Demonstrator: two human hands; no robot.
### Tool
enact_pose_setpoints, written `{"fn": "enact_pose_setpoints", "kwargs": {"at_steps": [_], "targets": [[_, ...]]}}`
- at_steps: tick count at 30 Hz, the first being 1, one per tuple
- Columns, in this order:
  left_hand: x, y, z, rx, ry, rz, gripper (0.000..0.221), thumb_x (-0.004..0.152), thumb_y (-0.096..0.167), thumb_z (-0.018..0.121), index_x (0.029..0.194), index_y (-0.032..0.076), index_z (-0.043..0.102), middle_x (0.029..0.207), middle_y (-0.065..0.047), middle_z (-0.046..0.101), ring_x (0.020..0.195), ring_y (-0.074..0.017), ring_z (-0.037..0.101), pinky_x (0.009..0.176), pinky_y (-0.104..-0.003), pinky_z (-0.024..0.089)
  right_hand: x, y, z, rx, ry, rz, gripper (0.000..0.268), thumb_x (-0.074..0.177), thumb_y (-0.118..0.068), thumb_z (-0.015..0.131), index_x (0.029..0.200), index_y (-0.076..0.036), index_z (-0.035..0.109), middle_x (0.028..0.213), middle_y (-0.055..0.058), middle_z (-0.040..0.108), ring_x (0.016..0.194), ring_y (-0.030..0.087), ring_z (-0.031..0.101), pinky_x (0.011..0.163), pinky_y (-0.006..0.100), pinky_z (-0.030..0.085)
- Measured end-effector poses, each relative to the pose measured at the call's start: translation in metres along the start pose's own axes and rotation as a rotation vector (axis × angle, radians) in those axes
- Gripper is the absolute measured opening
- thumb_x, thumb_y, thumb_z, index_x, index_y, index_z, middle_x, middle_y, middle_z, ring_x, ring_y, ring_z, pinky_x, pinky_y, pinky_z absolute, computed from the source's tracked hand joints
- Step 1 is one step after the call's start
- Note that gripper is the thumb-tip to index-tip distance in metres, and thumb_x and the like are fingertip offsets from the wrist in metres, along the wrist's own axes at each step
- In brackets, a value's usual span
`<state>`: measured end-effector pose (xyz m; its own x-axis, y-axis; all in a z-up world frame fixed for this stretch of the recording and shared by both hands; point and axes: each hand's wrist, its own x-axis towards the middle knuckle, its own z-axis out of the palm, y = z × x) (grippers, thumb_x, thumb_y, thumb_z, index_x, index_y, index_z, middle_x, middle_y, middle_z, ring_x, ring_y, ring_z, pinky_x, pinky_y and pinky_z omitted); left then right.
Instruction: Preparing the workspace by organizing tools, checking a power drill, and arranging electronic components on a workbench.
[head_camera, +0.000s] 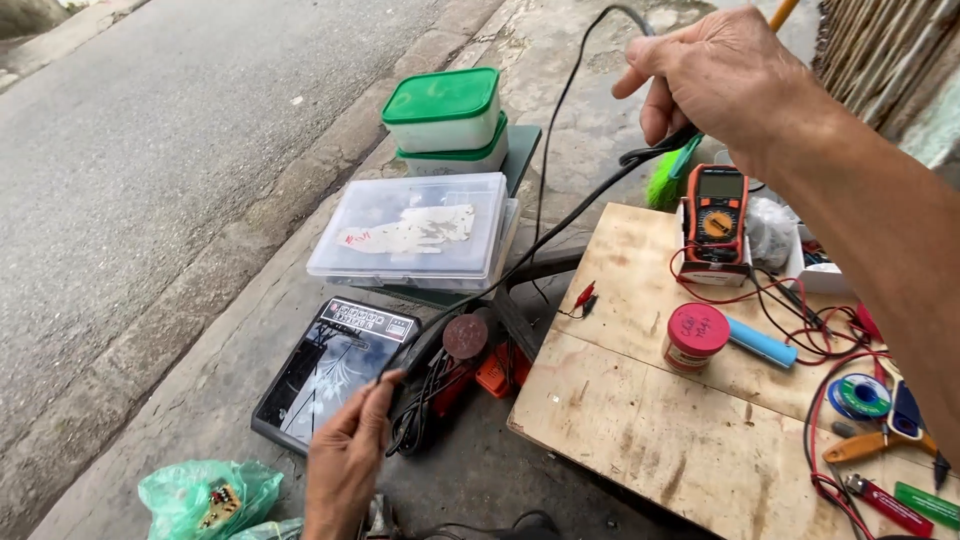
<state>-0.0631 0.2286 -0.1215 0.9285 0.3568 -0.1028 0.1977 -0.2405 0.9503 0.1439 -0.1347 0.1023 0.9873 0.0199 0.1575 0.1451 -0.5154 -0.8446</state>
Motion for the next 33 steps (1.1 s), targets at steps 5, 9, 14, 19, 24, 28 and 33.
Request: {"fn": "enact_pose_setpoints", "kwargs": {"at_steps": [5, 9, 14, 19, 24, 28, 33], "targets": [[0.024, 0.04, -0.003, 0.156, 0.055, 0.115, 0.037, 0.106, 0.026, 0.07, 0.136, 0.016, 0.09, 0.066, 0.002, 0.046, 0.058, -0.0096, 0.041, 0.054, -0.025, 0.032, 0.064, 0.052, 0.046, -0.027, -0.131, 0.182, 0.03, 0.116, -0.029, 0.066, 0.113, -0.009, 0.088, 0.074, 0.005, 0.071, 0.095, 0.012, 0.065, 0.1, 0.033, 0.048], [0.049, 0.023, 0.025, 0.434, -0.147, 0.01, 0.037, 0.103, 0.038, 0.071, 0.133, 0.028, 0.09, 0.093, 0.005, 0.082, 0.072, -0.0102, 0.062, 0.066, -0.027, 0.046, 0.104, 0.092, 0.077, 0.053, -0.079, 0.251, 0.023, 0.113, -0.025, 0.068, 0.125, -0.006, 0.072, 0.105, 0.012, 0.082, 0.088, 0.019, 0.074, 0.076, 0.03, 0.058], [0.085, -0.012, 0.081, 0.783, -0.283, 0.041, 0.04, 0.106, 0.055, 0.063, 0.131, 0.032, 0.084, 0.107, 0.009, 0.075, 0.097, -0.0129, 0.075, 0.093, -0.04, 0.062, 0.134, 0.115, 0.102, 0.269, -0.026, 0.215, 0.051, 0.111, -0.017, 0.072, 0.157, -0.005, 0.054, 0.087, -0.008, 0.058, 0.074, 0.003, 0.055, 0.067, 0.018, 0.049], [0.142, -0.035, 0.146, 0.526, -0.284, 0.228, 0.064, 0.112, 0.047, 0.063, 0.062, 0.015, 0.04, 0.054, -0.003, 0.04, 0.054, -0.0204, 0.035, 0.06, -0.043, 0.031, 0.114, 0.1, 0.102, -0.143, 0.064, 0.064, 0.085, 0.116, -0.036, 0.073, 0.175, -0.016, 0.016, 0.179, 0.017, 0.02, 0.161, 0.049, 0.026, 0.125, 0.075, 0.035], [0.184, -0.058, 0.19, 0.561, -0.238, 0.017, 0.052, 0.1, 0.048, 0.056, 0.061, 0.018, 0.04, 0.055, 0.002, 0.042, 0.055, -0.0207, 0.046, 0.063, -0.043, 0.036, 0.076, 0.099, 0.099, -0.445, -0.187, 0.226, 0.077, 0.109, -0.035, 0.058, 0.175, -0.008, 0.027, 0.18, 0.02, 0.03, 0.163, 0.04, 0.033, 0.128, 0.065, 0.031], [0.184, -0.076, 0.192, 0.274, -0.116, -0.074, 0.066, 0.111, 0.04, 0.069, 0.062, 0.022, 0.028, 0.056, 0.002, 0.025, 0.057, -0.0153, 0.019, 0.066, -0.041, 0.017, 0.026, 0.104, 0.091, -0.345, -0.225, 0.246, 0.072, 0.105, -0.04, 0.059, 0.171, -0.017, 0.044, 0.177, 0.011, 0.043, 0.158, 0.033, 0.045, 0.121, 0.055, 0.038], [0.201, -0.097, 0.195, -0.025, -0.051, -0.277, 0.021, 0.104, 0.025, 0.068, 0.093, 0.008, 0.066, 0.069, -0.008, 0.067, 0.061, -0.0211, 0.074, 0.064, -0.033, 0.069, -0.067, 0.101, 0.065, -0.234, -0.305, 0.338, 0.069, 0.099, -0.041, 0.058, 0.166, -0.028, 0.05, 0.179, -0.004, 0.045, 0.154, 0.024, 0.055, 0.125, 0.055, 0.046]]}}
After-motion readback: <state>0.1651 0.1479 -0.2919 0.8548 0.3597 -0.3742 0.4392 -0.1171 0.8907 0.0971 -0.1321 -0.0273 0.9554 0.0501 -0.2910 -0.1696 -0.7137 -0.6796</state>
